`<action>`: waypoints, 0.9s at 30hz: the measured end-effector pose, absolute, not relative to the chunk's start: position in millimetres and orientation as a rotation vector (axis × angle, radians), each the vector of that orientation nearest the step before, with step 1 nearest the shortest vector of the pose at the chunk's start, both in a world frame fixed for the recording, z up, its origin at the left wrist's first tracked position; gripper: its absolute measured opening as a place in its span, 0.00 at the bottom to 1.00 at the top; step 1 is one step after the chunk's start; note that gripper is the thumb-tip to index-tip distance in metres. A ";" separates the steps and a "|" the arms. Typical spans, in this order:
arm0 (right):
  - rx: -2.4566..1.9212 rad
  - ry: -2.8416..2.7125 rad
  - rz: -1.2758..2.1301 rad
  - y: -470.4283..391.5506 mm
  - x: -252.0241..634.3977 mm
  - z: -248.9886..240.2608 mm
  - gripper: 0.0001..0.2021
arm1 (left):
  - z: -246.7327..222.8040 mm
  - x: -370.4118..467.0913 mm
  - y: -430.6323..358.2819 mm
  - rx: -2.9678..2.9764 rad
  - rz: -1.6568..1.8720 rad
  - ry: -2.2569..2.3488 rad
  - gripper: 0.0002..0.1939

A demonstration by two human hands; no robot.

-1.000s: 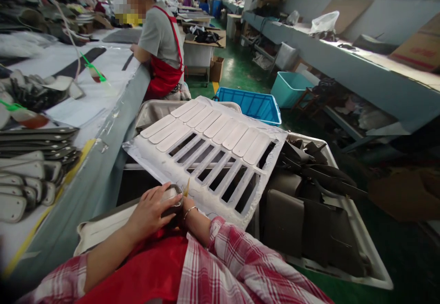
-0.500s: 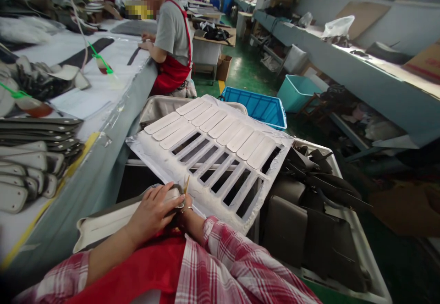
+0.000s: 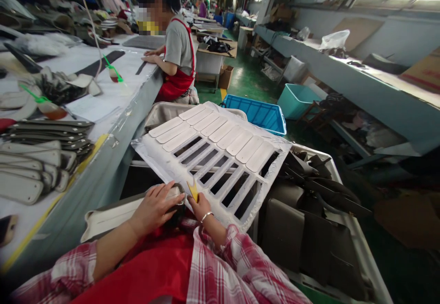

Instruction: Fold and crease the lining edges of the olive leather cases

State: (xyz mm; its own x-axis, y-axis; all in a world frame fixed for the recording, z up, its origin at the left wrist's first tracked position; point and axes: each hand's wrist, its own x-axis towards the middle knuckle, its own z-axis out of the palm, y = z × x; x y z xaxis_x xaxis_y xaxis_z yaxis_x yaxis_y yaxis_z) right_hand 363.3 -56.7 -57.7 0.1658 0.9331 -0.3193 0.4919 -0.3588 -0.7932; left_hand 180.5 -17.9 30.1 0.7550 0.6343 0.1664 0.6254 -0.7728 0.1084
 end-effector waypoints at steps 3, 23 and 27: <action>-1.830 -1.472 1.100 -72.1 396.7 -44.3 0.19 | 28.9 179.4 -17.9 2.894 0.323 1.038 0.22; -1.849 -2.907 0.865 -10.4 394.1 30.6 0.36 | 19.8 170.8 -15.0 2.827 0.420 0.973 0.21; -1.545 -2.912 1.107 -10.5 390.1 18.8 0.22 | 20.1 171.1 -14.2 2.813 0.416 0.975 0.19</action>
